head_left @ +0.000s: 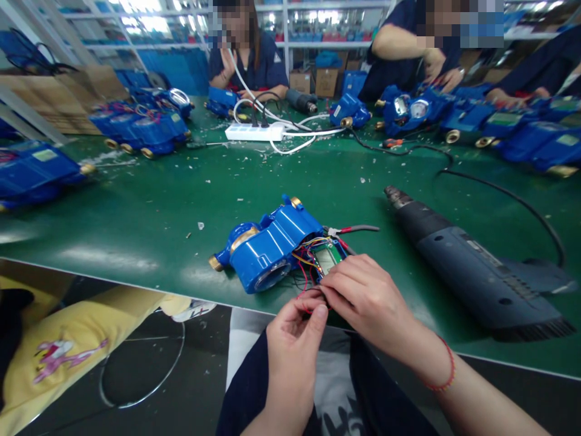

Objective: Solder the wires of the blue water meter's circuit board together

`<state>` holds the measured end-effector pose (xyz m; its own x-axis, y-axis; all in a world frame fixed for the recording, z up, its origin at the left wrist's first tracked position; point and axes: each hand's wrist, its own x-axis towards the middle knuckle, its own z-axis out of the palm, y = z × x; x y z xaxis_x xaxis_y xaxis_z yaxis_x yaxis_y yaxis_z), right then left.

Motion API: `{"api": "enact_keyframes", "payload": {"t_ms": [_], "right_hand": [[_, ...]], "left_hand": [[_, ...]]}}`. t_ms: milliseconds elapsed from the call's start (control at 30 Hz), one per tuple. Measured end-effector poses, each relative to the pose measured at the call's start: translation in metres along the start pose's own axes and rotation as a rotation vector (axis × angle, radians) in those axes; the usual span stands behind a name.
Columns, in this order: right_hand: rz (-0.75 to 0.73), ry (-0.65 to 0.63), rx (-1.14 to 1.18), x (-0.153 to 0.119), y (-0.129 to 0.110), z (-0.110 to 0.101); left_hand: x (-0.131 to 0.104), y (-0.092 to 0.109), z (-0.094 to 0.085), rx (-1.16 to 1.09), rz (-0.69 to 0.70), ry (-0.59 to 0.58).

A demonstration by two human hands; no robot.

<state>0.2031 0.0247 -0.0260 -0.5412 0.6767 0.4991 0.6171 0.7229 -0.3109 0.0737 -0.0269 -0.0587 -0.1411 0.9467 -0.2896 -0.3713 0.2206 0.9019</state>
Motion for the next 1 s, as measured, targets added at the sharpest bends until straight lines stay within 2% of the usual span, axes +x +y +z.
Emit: {"api": "enact_keyframes", "payload": {"t_ms": [300, 467, 633, 833, 1000], "right_hand": [[0.024, 0.080, 0.054, -0.001, 0.005, 0.008], [0.017, 0.117, 0.061, -0.003, 0.007, 0.009], [0.118, 0.192, 0.095, -0.012, 0.002, 0.009], [0.274, 0.289, 0.292, -0.019, -0.006, 0.011], [0.297, 0.319, 0.324, -0.013, -0.010, 0.016]], "left_hand": [[-0.004, -0.001, -0.005, 0.088, 0.043, -0.014], [-0.002, -0.001, -0.002, 0.085, 0.061, 0.006], [-0.001, -0.002, -0.001, 0.144, 0.156, 0.056], [-0.003, -0.005, -0.002, 0.206, 0.231, 0.099], [-0.005, -0.007, -0.004, 0.239, 0.327, 0.139]]}}
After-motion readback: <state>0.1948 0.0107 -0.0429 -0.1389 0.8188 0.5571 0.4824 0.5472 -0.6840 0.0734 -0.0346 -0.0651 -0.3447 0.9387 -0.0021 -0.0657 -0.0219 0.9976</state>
